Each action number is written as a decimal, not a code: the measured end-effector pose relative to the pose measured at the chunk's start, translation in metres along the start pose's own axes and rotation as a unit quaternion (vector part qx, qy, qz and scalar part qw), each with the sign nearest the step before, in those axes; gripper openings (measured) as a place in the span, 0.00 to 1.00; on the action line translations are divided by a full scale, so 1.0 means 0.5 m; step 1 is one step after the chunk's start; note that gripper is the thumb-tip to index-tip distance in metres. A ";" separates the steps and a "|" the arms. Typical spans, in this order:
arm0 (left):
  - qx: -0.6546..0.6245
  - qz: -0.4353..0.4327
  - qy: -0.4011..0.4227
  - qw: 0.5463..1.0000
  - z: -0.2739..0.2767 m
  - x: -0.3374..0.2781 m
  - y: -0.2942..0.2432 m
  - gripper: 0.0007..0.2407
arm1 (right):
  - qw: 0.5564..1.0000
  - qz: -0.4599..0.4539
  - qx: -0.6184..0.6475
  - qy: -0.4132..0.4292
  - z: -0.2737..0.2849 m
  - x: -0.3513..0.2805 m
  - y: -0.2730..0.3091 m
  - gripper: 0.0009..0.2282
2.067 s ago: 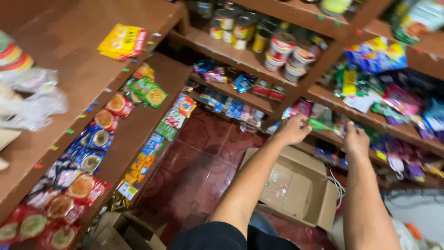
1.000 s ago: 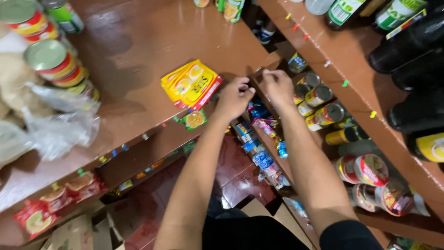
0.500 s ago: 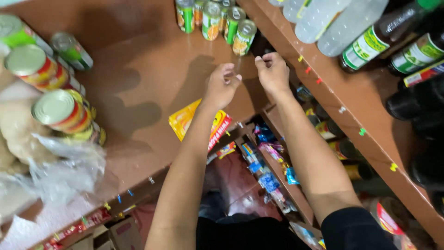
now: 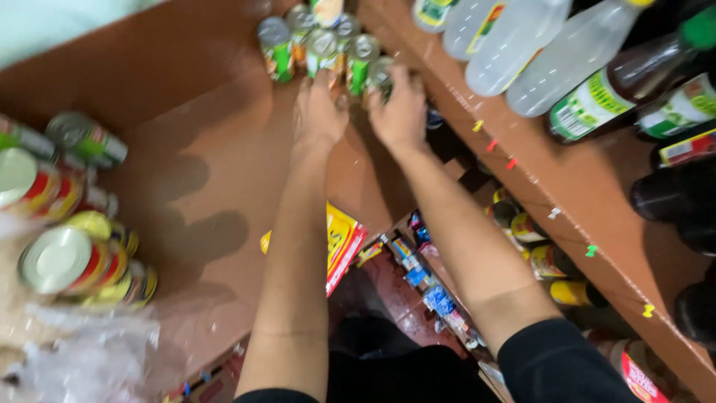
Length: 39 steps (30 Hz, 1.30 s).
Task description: Transfer canned goods from a cardboard box onto pantry shelves.
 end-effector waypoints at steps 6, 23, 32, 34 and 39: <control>0.085 -0.035 0.084 0.992 -0.043 0.059 -0.075 0.30 | 0.989 -0.117 -0.023 0.091 0.009 -0.009 0.029 0.22; 0.056 -0.145 -0.019 0.988 -0.102 0.063 -0.012 0.18 | 0.997 -0.060 0.027 0.049 0.012 -0.024 0.001 0.16; -0.013 -0.088 -0.031 0.996 -0.031 0.031 -0.042 0.30 | 0.996 -0.026 0.083 -0.008 0.013 -0.041 -0.018 0.19; -0.034 -0.078 -0.053 0.995 -0.011 0.020 -0.052 0.33 | 0.995 -0.063 0.076 -0.003 0.023 -0.048 -0.018 0.21; -0.102 -0.065 -0.113 0.986 0.005 0.000 -0.039 0.20 | 0.994 -0.016 0.107 -0.027 0.040 -0.058 -0.018 0.35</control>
Point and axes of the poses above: each hand's wrist, its own x-axis towards the middle knuckle, its own z-axis out of the back of the hand, y = z × x, the point moved 6 cm from there along x, towards the middle knuckle, and after that the axes turned 11 degrees about -z, right-handed, at the moved point
